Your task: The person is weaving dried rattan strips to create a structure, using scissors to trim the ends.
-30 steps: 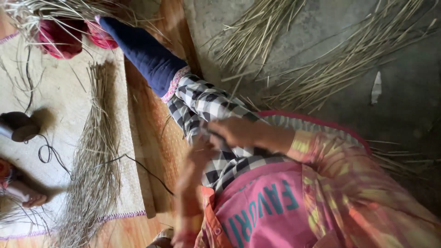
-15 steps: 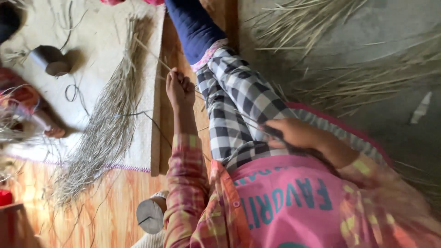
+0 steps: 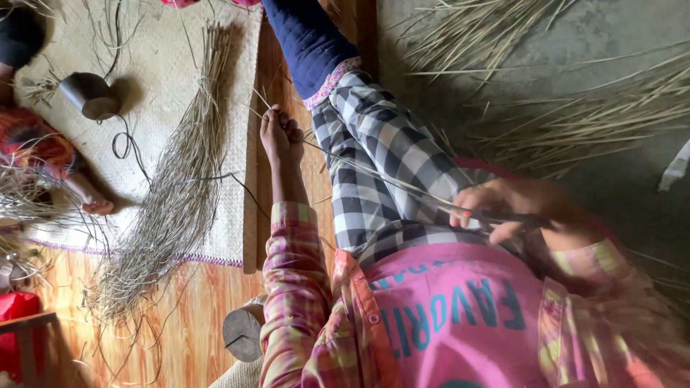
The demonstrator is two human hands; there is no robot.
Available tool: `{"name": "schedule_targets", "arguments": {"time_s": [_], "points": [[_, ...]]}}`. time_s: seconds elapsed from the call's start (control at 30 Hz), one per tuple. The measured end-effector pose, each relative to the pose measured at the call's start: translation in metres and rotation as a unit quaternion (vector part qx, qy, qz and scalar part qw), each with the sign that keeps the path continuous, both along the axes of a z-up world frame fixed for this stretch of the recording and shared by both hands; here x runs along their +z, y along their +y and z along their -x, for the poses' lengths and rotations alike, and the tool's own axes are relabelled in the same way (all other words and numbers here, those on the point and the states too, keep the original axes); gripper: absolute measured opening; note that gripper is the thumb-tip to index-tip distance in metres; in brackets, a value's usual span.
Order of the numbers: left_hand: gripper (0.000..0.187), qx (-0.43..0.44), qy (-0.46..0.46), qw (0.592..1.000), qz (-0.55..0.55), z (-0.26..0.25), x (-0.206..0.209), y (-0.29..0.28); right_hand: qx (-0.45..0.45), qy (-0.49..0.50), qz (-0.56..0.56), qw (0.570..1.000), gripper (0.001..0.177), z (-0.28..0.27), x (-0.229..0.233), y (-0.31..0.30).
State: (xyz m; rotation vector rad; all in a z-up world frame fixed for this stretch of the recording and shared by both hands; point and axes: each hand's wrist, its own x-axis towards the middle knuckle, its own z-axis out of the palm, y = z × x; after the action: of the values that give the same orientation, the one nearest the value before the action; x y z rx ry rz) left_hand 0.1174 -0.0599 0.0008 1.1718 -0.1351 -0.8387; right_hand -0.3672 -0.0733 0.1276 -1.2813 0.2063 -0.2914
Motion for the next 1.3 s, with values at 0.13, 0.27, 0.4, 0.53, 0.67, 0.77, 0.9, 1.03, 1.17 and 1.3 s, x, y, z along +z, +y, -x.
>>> {"name": "schedule_targets", "arguments": {"time_s": [0.13, 0.27, 0.4, 0.53, 0.67, 0.77, 0.9, 1.03, 1.17, 1.3], "points": [[0.014, -0.027, 0.026, 0.999, 0.029, 0.005, 0.005, 0.001, 0.093, -0.129, 0.011, 0.987, 0.038, 0.009, -0.013, -0.034], [0.018, 0.021, -0.001, 0.998, -0.052, -0.010, -0.001, 0.009, 0.090, -0.107, -0.225, 0.964, 0.034, 0.002, -0.058, -0.042], [0.005, 0.017, -0.235, 0.941, -0.244, -0.063, -0.108, 0.039, -0.187, 0.011, -0.158, 0.969, 0.039, -0.009, -0.112, -0.051], [0.104, -0.165, -0.543, 0.541, -0.621, -0.022, -0.099, 0.056, -0.208, 0.062, -0.065, 0.974, 0.031, -0.027, -0.106, -0.060], [0.107, -0.094, -0.692, 0.476, -0.535, 0.103, 0.033, 0.017, -0.165, 0.092, -0.031, 0.981, 0.029, -0.037, -0.075, -0.064], [0.100, -0.182, -0.695, 0.661, -0.214, 0.173, 0.057, -0.001, -0.142, 0.078, -0.038, 0.986, 0.029, -0.045, -0.064, -0.073], [0.040, -0.424, -0.585, 0.690, 0.034, 0.194, 0.031, 0.003, -0.198, 0.025, -0.026, 0.980, 0.033, -0.042, -0.073, -0.090], [0.017, -0.393, -0.513, 0.760, -0.070, 0.170, 0.002, -0.003, -0.250, -0.049, -0.099, 0.962, 0.073, -0.026, -0.107, -0.087], [0.015, -0.341, -0.474, 0.805, -0.107, 0.165, 0.002, -0.004, -0.133, -0.119, -0.165, 0.970, 0.072, -0.037, -0.091, -0.046], [0.014, -0.350, -0.517, 0.777, -0.080, 0.170, 0.004, 0.001, -0.064, -0.151, -0.236, 0.958, 0.072, -0.052, -0.084, -0.035]]}}
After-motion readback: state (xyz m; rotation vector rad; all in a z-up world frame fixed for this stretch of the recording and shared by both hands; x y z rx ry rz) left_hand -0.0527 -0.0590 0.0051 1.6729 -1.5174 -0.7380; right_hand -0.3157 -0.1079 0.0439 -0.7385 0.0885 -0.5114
